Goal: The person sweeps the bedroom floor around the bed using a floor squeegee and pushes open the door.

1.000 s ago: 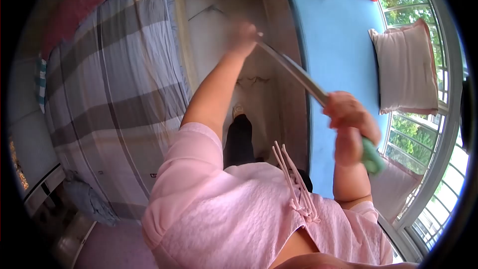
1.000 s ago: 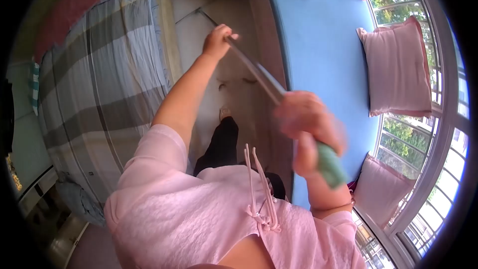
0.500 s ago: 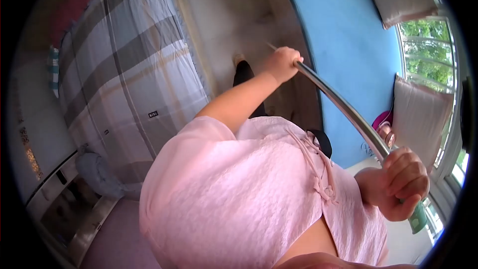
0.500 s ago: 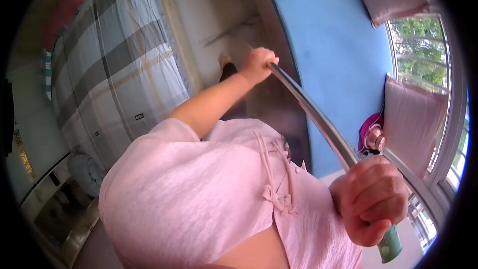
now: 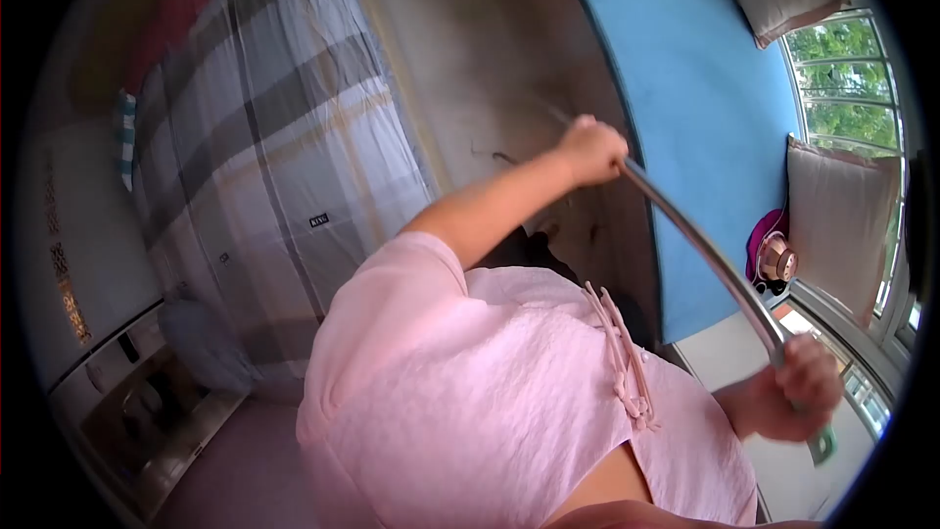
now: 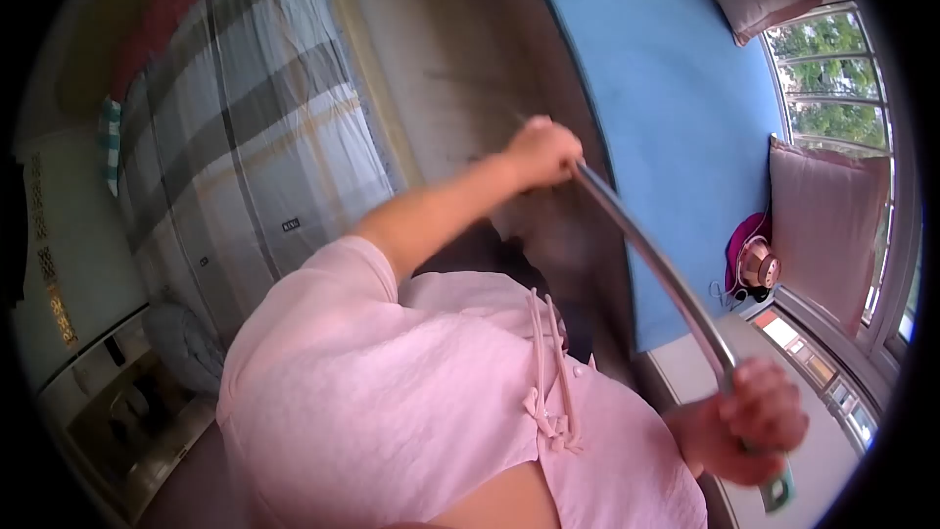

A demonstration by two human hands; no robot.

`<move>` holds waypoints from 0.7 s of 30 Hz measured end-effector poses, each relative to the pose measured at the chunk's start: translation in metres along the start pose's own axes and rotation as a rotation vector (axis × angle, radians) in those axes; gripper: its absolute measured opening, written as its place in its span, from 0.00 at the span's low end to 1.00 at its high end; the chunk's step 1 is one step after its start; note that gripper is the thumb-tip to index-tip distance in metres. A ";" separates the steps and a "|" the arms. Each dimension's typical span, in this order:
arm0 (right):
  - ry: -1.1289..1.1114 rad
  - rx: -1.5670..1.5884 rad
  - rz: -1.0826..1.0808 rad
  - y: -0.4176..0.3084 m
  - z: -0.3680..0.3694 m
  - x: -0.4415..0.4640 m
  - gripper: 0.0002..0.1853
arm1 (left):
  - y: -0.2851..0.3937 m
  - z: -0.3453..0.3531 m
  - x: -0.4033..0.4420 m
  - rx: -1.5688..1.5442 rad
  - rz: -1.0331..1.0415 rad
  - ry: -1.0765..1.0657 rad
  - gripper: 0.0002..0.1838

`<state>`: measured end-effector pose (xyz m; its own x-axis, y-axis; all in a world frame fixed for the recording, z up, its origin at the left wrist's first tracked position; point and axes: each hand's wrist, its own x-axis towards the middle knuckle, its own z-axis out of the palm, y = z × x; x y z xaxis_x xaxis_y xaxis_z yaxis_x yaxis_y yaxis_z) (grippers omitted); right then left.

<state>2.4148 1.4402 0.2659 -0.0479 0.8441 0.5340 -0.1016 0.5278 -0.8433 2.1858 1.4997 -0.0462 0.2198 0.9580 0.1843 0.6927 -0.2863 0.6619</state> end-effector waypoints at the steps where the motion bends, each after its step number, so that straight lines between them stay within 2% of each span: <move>1: 0.031 0.092 0.113 0.028 0.010 -0.010 0.19 | -0.039 -0.002 0.011 0.066 -0.058 0.107 0.04; 2: -0.045 0.057 0.129 0.065 0.031 -0.022 0.16 | -0.076 -0.010 0.016 0.185 -0.164 0.178 0.06; 3: -0.063 0.051 0.206 0.106 0.048 -0.038 0.12 | -0.119 -0.008 0.017 0.184 -0.265 0.263 0.09; 4: -0.060 -0.113 0.249 0.137 0.082 -0.054 0.09 | -0.160 -0.007 0.011 0.098 -0.314 0.379 0.09; 5: -0.240 -0.052 0.204 0.176 0.092 -0.071 0.06 | -0.211 0.002 0.002 0.055 -0.195 0.497 0.09; 6: -0.387 -0.030 0.148 0.197 0.104 -0.083 0.04 | -0.231 0.001 -0.008 0.107 -0.387 0.419 0.08; 7: -0.482 -0.007 0.105 0.205 0.116 -0.084 0.04 | -0.217 -0.018 -0.019 0.134 -0.595 0.331 0.07; 10: -0.577 0.163 0.065 0.192 0.123 -0.066 0.09 | -0.216 -0.012 -0.055 0.179 -0.488 0.593 0.07; 12: -0.650 0.198 0.048 0.163 0.108 -0.057 0.13 | -0.193 -0.002 -0.078 0.125 -0.411 0.676 0.09; 13: -0.645 0.269 0.020 0.150 0.100 -0.061 0.12 | -0.173 -0.002 -0.083 0.070 -0.450 0.666 0.10; 15: -0.688 0.294 0.015 0.107 0.084 -0.072 0.15 | -0.107 0.007 -0.092 -0.040 -0.519 0.644 0.12; 18: -0.816 0.288 -0.034 0.042 0.047 -0.087 0.19 | -0.027 0.051 -0.110 -0.170 -0.418 0.799 0.12; 21: -0.853 0.286 -0.029 -0.014 -0.018 -0.111 0.20 | 0.062 0.102 -0.146 -0.180 -0.531 0.794 0.11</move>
<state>2.4398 1.3408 0.2170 -0.7515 0.4132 0.5143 -0.3520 0.4082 -0.8423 2.2664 1.3406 -0.1063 -0.6642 0.7137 0.2225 0.4382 0.1305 0.8893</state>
